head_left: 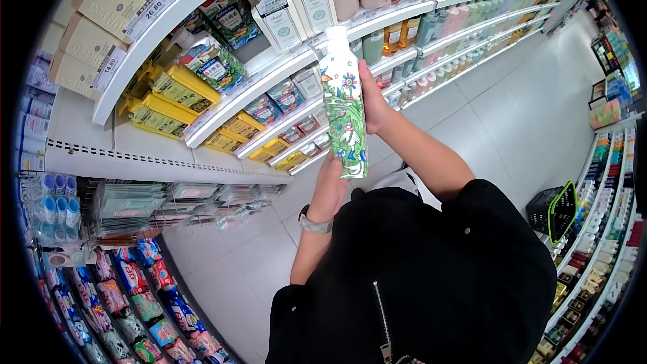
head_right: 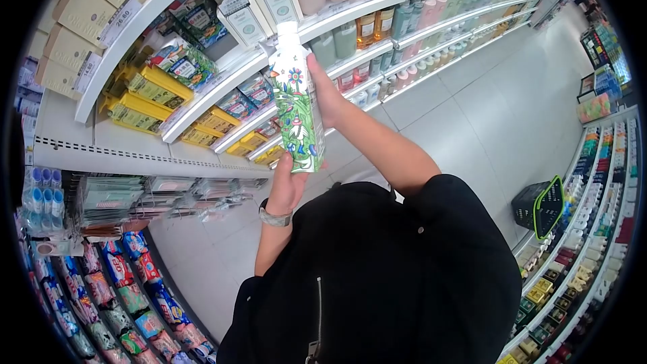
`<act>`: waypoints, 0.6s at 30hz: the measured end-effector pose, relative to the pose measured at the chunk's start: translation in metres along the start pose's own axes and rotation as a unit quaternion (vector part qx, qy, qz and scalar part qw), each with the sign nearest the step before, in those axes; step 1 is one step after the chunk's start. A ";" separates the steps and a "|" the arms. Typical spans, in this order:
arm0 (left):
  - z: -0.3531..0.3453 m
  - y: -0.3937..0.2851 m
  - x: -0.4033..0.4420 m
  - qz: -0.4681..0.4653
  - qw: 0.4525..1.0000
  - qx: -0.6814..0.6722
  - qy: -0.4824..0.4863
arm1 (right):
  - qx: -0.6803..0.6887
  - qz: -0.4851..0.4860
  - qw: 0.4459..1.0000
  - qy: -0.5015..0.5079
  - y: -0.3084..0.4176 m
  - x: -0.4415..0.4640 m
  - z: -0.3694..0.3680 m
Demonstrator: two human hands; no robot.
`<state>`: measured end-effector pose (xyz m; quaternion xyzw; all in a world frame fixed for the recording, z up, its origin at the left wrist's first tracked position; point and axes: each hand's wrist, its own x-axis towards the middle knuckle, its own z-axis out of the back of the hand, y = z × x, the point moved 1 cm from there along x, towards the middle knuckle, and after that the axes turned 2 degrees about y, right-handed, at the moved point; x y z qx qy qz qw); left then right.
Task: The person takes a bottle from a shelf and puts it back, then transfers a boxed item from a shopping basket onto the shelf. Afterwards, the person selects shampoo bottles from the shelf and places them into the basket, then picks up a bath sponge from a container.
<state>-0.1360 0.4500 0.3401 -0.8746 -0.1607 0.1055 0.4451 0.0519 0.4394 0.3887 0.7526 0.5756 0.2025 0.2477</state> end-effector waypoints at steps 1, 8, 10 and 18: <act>0.000 0.000 -0.001 0.006 1.000 -0.006 -0.008 | 0.004 -0.006 1.000 0.003 -0.001 0.000 0.003; -0.012 -0.022 0.011 -0.012 0.987 0.133 -0.094 | -0.023 -0.015 1.000 -0.010 -0.004 -0.002 -0.002; -0.012 -0.032 0.018 -0.017 0.981 0.156 -0.117 | -0.041 -0.034 0.999 -0.014 -0.010 0.001 0.003; -0.003 -0.018 0.023 -0.034 0.961 0.221 -0.164 | -0.138 0.015 0.974 -0.177 -0.003 0.002 -0.006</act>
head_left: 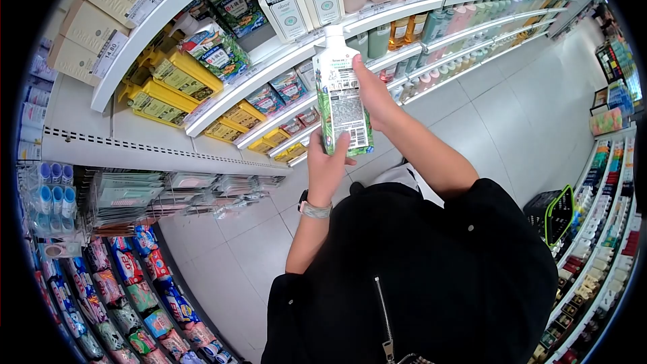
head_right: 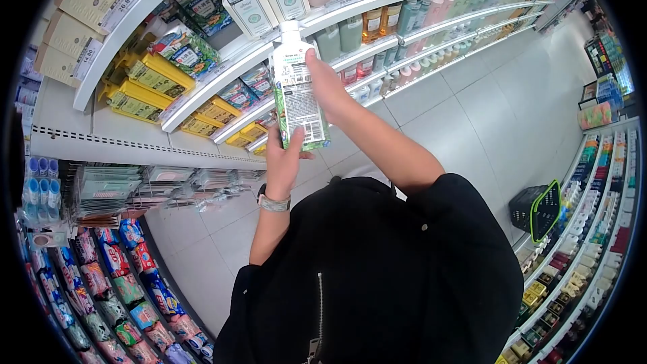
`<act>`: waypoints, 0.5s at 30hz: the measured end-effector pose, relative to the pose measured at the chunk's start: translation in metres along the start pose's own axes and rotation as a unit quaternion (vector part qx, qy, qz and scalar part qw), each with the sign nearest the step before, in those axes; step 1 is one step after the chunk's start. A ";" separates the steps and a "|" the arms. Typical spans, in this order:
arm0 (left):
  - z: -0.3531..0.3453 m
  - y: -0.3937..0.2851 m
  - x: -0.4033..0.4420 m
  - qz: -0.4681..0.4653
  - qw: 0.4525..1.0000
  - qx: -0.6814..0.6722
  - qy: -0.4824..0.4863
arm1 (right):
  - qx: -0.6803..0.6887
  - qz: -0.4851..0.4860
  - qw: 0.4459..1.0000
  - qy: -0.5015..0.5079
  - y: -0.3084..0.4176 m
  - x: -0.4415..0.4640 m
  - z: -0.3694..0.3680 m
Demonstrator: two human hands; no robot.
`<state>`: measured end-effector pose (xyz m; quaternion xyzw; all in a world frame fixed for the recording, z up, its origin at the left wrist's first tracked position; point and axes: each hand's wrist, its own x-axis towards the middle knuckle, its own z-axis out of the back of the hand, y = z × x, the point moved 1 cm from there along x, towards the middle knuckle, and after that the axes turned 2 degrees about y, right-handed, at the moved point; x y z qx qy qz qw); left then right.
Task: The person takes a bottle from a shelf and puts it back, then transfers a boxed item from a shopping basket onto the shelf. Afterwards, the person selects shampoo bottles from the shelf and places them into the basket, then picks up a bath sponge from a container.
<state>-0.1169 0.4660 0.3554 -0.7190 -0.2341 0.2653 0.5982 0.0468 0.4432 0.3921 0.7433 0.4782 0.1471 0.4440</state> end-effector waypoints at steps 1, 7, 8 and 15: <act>0.000 0.000 0.000 0.001 0.999 -0.037 -0.005 | -0.013 0.005 1.000 0.001 0.003 -0.004 -0.002; 0.008 0.010 -0.003 -0.042 0.992 -0.115 -0.018 | -0.055 0.044 0.997 0.024 0.003 -0.022 -0.001; 0.010 0.017 -0.002 -0.055 0.992 -0.111 -0.031 | -0.064 0.050 0.996 0.033 0.005 -0.024 -0.002; 0.013 0.020 0.003 -0.047 0.990 -0.123 -0.057 | -0.096 0.084 0.987 0.096 -0.001 -0.025 0.010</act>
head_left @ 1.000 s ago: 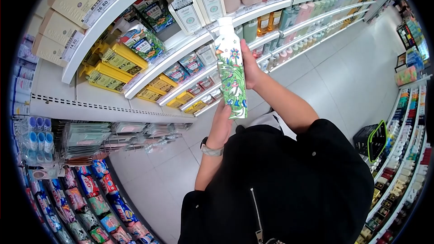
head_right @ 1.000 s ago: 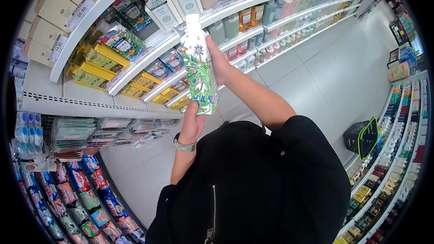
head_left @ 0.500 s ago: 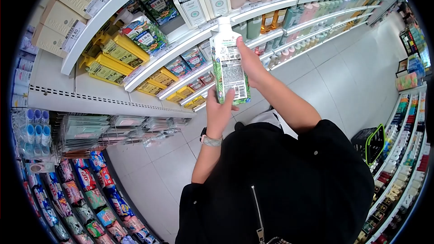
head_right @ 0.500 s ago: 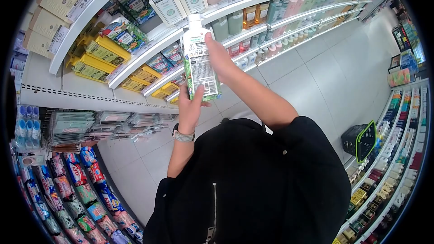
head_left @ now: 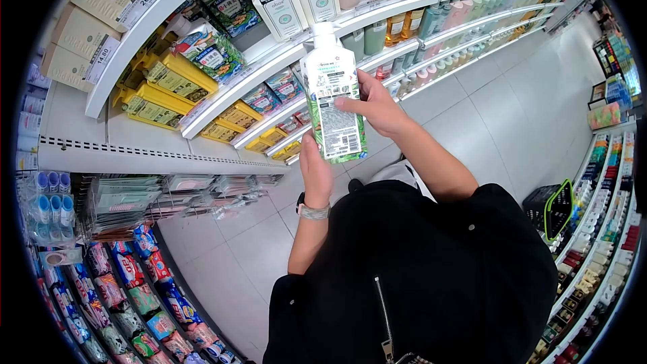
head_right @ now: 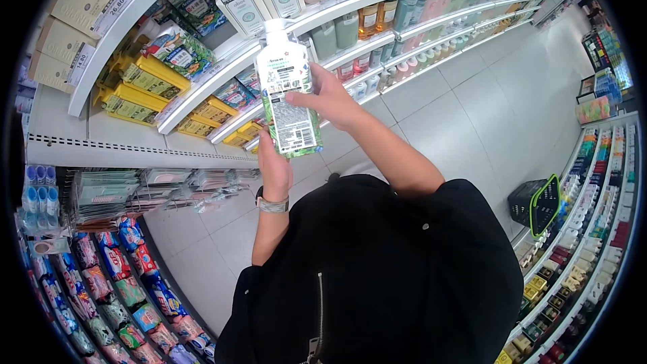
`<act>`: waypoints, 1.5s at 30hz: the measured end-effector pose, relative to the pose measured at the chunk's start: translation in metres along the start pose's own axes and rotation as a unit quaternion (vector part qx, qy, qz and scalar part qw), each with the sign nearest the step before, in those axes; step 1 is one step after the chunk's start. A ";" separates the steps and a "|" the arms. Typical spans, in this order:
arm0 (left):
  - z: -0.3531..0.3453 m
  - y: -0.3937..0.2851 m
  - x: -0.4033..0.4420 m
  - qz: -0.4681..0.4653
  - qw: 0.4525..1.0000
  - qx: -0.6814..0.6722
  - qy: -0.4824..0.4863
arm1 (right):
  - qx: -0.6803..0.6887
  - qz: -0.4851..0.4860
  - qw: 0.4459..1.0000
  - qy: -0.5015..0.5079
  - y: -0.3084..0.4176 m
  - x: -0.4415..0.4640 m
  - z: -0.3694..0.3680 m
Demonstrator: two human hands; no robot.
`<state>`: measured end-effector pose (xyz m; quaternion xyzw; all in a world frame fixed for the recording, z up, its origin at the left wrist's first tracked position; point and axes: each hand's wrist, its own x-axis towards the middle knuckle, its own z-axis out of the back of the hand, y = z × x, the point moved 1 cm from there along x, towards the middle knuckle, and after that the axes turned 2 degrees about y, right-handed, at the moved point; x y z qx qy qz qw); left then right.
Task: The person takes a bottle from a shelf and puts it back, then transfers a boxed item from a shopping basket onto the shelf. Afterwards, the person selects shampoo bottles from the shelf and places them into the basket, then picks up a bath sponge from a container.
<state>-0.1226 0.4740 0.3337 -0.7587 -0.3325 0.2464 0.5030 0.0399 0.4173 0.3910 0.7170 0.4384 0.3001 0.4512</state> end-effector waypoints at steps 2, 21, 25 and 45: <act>0.000 0.000 0.000 0.001 1.000 0.008 0.002 | 0.003 0.001 1.000 0.006 0.000 -0.001 0.001; -0.009 -0.003 -0.008 0.046 0.997 -0.042 0.038 | 0.031 -0.022 0.999 -0.011 0.000 -0.008 0.008; -0.010 -0.005 -0.009 0.049 0.997 -0.038 0.041 | 0.117 -0.038 0.991 -0.052 0.000 -0.007 0.007; -0.003 0.008 -0.020 0.246 0.825 -0.484 0.158 | 0.310 -0.007 0.927 0.209 -0.036 0.008 0.008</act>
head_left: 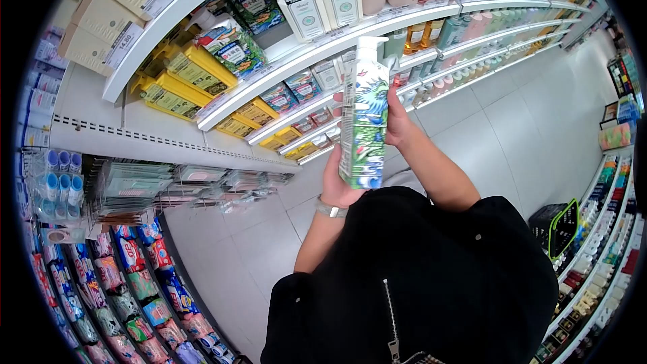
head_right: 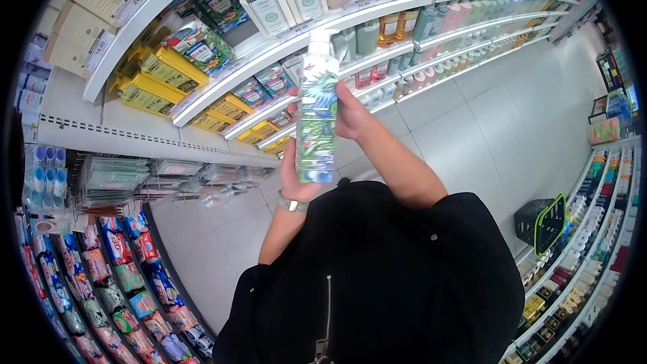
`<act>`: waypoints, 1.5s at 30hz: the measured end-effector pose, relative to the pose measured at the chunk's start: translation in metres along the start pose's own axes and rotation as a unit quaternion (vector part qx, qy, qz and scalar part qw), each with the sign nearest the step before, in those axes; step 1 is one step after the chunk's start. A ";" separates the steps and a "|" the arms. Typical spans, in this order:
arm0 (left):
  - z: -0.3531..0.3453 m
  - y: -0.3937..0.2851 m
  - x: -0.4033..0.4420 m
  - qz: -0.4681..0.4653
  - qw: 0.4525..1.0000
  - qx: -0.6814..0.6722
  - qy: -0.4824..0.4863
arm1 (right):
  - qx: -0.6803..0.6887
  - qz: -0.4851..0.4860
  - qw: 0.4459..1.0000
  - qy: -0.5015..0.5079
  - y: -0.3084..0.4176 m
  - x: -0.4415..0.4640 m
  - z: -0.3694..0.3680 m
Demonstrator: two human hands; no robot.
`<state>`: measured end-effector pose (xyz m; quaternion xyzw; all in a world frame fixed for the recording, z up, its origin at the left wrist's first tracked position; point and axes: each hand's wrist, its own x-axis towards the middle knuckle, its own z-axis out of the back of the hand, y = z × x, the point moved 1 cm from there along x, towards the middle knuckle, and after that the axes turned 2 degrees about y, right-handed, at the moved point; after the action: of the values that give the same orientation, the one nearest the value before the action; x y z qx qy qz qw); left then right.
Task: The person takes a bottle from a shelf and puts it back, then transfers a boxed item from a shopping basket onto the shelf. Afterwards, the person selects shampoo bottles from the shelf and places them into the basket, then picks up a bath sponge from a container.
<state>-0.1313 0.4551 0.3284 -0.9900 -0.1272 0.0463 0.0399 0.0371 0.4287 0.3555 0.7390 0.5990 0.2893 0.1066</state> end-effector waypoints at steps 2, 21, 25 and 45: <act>0.016 -0.004 0.010 0.117 0.971 -0.065 0.197 | -0.030 0.001 0.999 -0.016 -0.005 0.007 0.012; 0.045 0.003 -0.005 0.016 0.987 -0.102 -0.123 | -0.304 -0.067 0.900 -0.305 -0.025 0.013 -0.006; 0.054 0.014 -0.005 0.029 0.984 -0.119 -0.130 | -0.270 -0.091 0.899 -0.334 -0.031 0.005 0.005; -0.054 -0.124 0.127 -0.290 0.956 -0.031 -0.043 | -0.832 0.035 0.544 0.103 0.088 0.142 -0.119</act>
<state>-0.0345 0.6036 0.3832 -0.9083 -0.4119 0.0711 0.0154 0.0602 0.5182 0.5388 0.3050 0.0702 0.7356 0.6007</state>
